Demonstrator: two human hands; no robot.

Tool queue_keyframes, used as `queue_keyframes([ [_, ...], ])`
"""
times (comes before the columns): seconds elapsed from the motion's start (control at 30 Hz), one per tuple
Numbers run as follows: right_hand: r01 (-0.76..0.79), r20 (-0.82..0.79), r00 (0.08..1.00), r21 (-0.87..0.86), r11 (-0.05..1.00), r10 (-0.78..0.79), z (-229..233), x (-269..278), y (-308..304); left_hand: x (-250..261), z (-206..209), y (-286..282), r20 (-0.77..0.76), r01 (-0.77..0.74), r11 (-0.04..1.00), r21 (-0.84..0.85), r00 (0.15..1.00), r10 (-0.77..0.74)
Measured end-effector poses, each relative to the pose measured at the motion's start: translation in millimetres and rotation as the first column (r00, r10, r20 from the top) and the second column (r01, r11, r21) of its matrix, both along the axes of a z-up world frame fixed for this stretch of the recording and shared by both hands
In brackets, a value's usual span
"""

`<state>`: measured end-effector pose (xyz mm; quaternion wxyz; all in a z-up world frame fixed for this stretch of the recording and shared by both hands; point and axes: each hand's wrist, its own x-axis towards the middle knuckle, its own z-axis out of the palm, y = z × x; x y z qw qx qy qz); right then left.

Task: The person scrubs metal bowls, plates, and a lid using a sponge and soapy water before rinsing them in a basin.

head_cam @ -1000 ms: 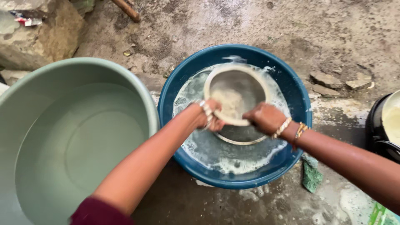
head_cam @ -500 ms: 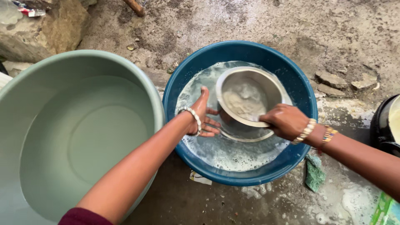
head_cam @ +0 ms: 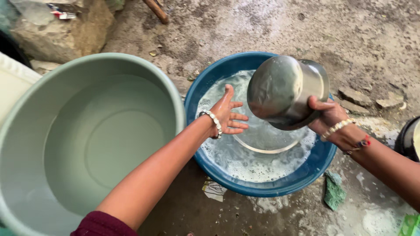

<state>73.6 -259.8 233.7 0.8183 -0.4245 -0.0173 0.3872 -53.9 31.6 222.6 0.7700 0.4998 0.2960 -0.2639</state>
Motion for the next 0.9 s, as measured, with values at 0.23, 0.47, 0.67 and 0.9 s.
queue_keyframes([
  [0.23,-0.031,0.593,0.485,-0.723,0.690,0.643,41.5,-63.7,16.1,-42.5,85.1,18.2,0.104,-0.067,0.995,0.078,0.993,0.058],
  [0.47,0.291,0.603,-0.467,-0.586,0.756,0.647,84.9,-127.4,48.0,-104.1,111.9,30.2,0.515,-0.150,0.923,0.354,0.855,-0.059],
  [0.67,0.497,0.251,-0.748,-0.402,0.769,0.614,80.6,-85.0,62.1,-129.4,130.4,38.3,0.515,-0.326,0.576,0.750,0.833,-0.199],
  [0.9,0.574,0.412,-0.479,-0.521,0.631,0.775,77.1,-60.8,54.0,-153.9,164.5,16.9,0.425,-0.393,0.165,0.905,0.801,-0.423],
])
